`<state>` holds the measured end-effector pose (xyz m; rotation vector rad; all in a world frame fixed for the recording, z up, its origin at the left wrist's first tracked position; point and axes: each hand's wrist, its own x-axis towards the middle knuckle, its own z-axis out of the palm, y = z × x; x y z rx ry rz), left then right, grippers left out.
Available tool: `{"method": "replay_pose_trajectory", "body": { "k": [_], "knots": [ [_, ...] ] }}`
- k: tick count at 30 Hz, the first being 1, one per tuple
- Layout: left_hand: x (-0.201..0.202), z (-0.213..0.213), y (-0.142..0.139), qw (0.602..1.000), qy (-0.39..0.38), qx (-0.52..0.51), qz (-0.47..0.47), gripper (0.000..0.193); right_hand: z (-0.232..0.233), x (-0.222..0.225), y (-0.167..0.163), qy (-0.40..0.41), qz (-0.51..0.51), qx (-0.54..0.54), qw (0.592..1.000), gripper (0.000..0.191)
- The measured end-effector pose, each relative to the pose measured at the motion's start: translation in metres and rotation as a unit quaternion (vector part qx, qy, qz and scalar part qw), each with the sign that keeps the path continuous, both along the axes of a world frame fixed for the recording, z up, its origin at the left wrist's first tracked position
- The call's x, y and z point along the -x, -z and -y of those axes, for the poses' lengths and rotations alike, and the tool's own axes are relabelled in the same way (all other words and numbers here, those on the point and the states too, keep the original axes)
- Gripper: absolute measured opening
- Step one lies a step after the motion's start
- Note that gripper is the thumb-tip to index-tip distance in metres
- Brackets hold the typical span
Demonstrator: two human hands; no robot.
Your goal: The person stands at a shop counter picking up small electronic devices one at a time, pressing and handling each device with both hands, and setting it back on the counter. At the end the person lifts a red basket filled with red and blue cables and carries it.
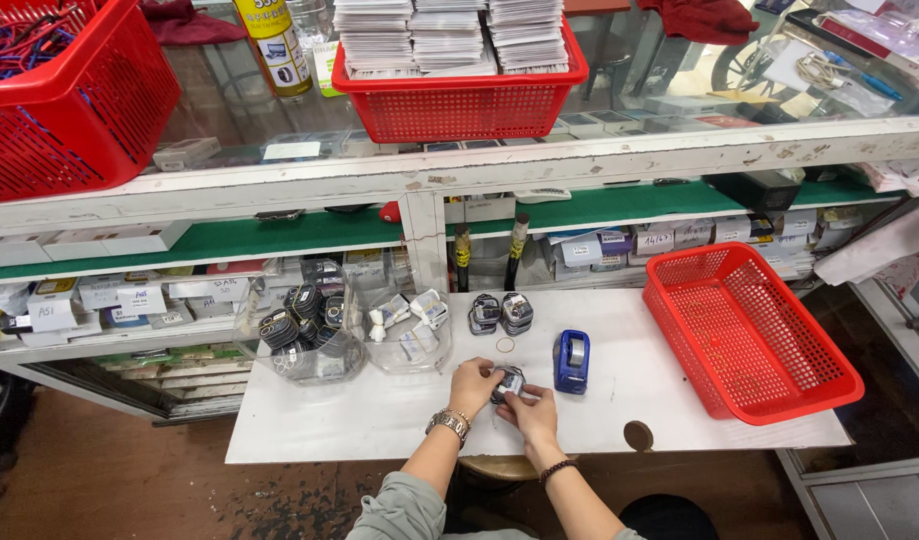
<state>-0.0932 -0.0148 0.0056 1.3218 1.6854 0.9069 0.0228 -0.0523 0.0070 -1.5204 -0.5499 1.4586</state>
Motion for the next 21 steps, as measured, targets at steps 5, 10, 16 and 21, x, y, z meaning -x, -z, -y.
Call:
{"method": "replay_pose_trajectory", "body": {
  "k": [5, 10, 16, 21],
  "knots": [
    [-0.002, 0.000, -0.001, 0.999, 0.035, -0.001, -0.032, 0.039, 0.001, -0.005, -0.006, -0.026, 0.021, 0.019, 0.999, 0.045],
    [0.005, -0.003, -0.005, 0.977, 0.032, 0.092, 0.189, 0.037, 0.000, -0.018, 0.003, -0.051, 0.049, 0.024, 0.997, 0.043],
    [0.012, -0.003, -0.015, 0.908, 0.068, 0.160, 0.382, 0.037, -0.023, -0.043, -0.002, -0.061, -0.092, -0.056, 0.992, 0.042],
    [0.012, -0.004, -0.004, 0.966, -0.020, 0.124, 0.227, 0.032, -0.058, -0.062, -0.031, -0.319, 0.287, -0.169, 0.887, 0.029]
  ]
}}
